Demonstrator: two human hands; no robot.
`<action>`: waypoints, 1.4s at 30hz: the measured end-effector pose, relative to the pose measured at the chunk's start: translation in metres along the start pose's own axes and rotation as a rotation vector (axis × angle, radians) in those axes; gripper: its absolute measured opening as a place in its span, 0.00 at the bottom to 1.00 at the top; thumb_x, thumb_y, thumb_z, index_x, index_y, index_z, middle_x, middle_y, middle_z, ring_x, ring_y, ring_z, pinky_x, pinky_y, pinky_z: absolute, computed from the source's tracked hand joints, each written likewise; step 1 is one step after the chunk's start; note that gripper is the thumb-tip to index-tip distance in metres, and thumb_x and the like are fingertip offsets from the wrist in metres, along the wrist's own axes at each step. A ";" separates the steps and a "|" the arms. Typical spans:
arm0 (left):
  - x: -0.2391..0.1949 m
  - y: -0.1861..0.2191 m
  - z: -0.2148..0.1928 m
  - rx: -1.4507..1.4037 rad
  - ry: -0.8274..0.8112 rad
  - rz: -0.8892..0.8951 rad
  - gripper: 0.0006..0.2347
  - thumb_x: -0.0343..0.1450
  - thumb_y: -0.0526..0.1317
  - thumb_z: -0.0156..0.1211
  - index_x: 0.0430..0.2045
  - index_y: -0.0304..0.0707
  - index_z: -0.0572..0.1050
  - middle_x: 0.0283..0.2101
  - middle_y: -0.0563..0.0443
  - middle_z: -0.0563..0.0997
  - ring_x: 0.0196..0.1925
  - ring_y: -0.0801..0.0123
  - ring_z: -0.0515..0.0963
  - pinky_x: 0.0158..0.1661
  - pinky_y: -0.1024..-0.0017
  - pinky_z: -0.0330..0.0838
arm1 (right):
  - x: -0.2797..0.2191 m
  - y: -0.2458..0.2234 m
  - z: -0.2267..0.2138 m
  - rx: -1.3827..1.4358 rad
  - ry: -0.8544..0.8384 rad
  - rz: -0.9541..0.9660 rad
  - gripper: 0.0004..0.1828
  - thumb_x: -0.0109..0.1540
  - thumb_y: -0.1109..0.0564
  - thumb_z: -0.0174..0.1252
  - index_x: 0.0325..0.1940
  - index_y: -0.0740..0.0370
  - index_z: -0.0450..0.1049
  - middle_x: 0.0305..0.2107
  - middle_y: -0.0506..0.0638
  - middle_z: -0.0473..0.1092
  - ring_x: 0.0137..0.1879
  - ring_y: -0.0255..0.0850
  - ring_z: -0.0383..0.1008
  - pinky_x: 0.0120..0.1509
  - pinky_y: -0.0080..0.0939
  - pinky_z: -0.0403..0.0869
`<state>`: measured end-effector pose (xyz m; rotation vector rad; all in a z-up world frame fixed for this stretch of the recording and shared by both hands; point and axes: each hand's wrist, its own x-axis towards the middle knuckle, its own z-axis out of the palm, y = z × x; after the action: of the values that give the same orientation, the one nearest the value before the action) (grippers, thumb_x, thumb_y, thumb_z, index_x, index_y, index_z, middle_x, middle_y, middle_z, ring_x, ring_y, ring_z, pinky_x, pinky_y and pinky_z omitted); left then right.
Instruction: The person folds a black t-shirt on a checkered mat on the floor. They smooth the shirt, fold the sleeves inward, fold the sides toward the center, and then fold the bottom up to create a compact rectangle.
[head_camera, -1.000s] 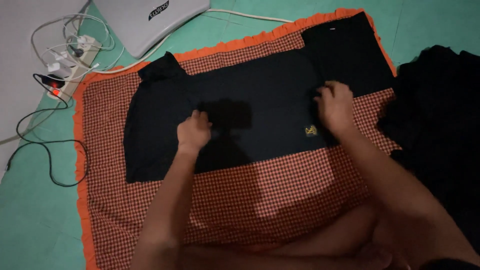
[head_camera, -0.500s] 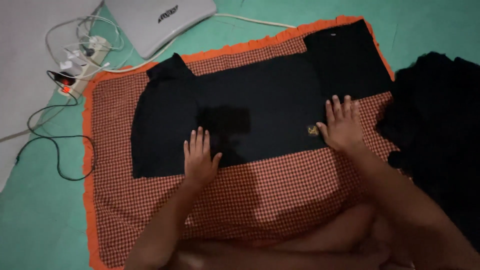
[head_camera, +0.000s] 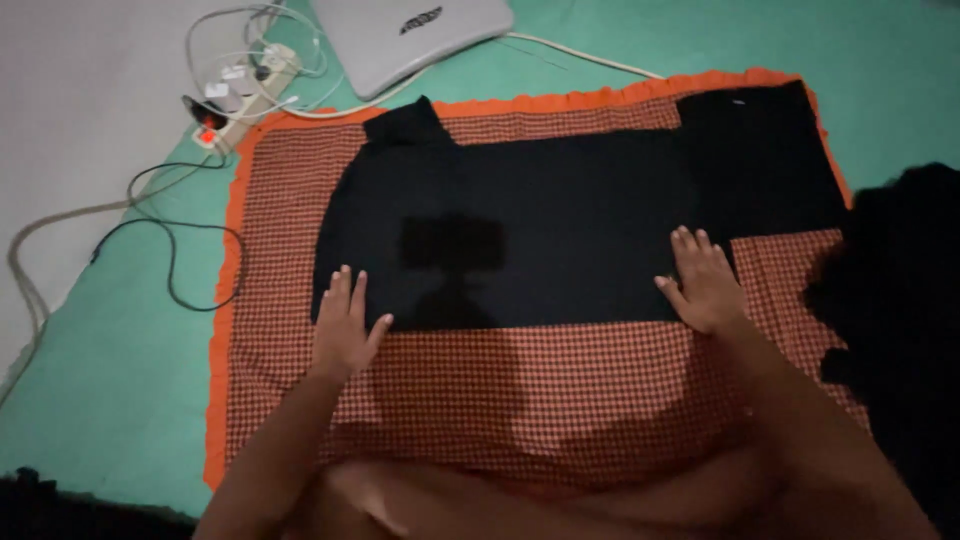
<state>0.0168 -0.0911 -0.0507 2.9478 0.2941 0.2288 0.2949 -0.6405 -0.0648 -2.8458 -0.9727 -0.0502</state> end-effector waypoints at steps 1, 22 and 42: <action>-0.001 -0.002 0.002 0.001 0.006 -0.010 0.36 0.74 0.61 0.49 0.75 0.40 0.53 0.77 0.33 0.51 0.78 0.41 0.53 0.69 0.44 0.53 | 0.006 0.001 0.006 -0.001 0.003 -0.012 0.44 0.67 0.35 0.44 0.81 0.62 0.50 0.75 0.60 0.52 0.79 0.65 0.51 0.78 0.69 0.56; -0.009 -0.001 -0.019 -0.145 0.046 -0.050 0.39 0.71 0.61 0.51 0.71 0.27 0.56 0.73 0.29 0.59 0.76 0.39 0.56 0.71 0.49 0.49 | 0.339 -0.206 0.122 0.362 0.082 0.008 0.13 0.60 0.47 0.70 0.48 0.46 0.81 0.37 0.48 0.77 0.49 0.50 0.80 0.52 0.50 0.77; -0.010 -0.003 -0.015 -0.137 -0.015 -0.052 0.38 0.75 0.62 0.44 0.73 0.27 0.49 0.77 0.31 0.49 0.79 0.43 0.48 0.74 0.49 0.43 | 0.274 -0.396 -0.018 -0.028 -0.494 -0.704 0.34 0.71 0.41 0.38 0.82 0.51 0.48 0.78 0.54 0.43 0.82 0.58 0.40 0.80 0.71 0.38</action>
<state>0.0038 -0.0882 -0.0383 2.8012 0.3379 0.2108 0.2699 -0.1666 0.0193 -2.4194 -2.0286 0.5903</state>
